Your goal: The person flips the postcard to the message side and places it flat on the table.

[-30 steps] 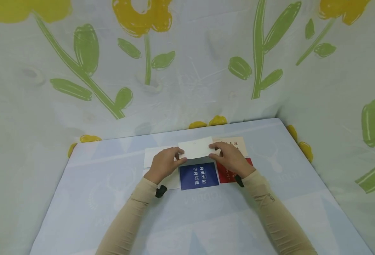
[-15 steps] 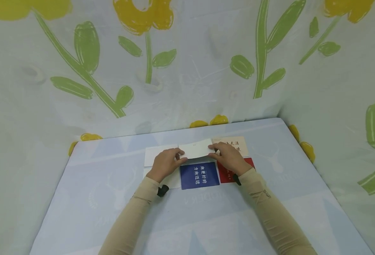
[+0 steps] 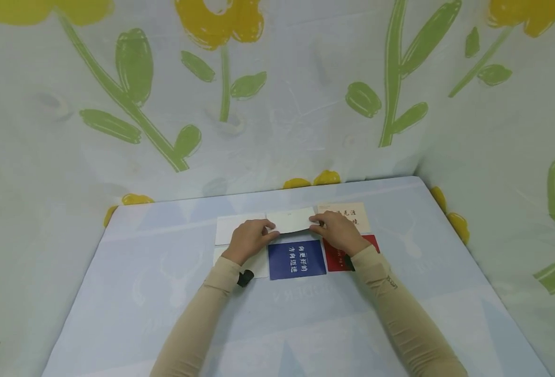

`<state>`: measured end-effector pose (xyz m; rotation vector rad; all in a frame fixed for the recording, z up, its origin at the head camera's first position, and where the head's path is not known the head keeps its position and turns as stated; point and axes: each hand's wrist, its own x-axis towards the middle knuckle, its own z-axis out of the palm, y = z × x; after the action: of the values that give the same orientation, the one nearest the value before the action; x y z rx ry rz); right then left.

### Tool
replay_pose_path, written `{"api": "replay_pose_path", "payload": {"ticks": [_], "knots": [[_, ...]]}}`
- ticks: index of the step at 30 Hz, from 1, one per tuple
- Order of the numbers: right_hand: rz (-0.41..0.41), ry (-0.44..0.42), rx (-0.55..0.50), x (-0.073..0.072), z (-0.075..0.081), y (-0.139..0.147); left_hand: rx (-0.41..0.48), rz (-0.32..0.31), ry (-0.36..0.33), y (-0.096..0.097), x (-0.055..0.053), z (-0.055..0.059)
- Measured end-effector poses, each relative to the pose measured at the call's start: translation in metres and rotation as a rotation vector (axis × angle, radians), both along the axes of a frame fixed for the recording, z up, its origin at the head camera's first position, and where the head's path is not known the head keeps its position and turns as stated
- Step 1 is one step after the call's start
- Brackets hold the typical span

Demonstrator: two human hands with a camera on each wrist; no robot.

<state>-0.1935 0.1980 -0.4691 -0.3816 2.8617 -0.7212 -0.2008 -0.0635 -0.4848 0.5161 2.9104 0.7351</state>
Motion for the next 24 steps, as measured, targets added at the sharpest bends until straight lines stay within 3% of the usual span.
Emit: {"api": "replay_pose_path", "payload": {"ticks": [16, 24], "knots": [[-0.03, -0.078, 0.06, -0.0069, -0.0032, -0.0052, -0.031, 0.004, 0.0, 0.0038, -0.0017, -0.0019], [-0.028, -0.073, 0.067, -0.0071, -0.0056, -0.0064, -0.045, 0.007, 0.009, 0.0042, -0.0013, -0.0039]]}}
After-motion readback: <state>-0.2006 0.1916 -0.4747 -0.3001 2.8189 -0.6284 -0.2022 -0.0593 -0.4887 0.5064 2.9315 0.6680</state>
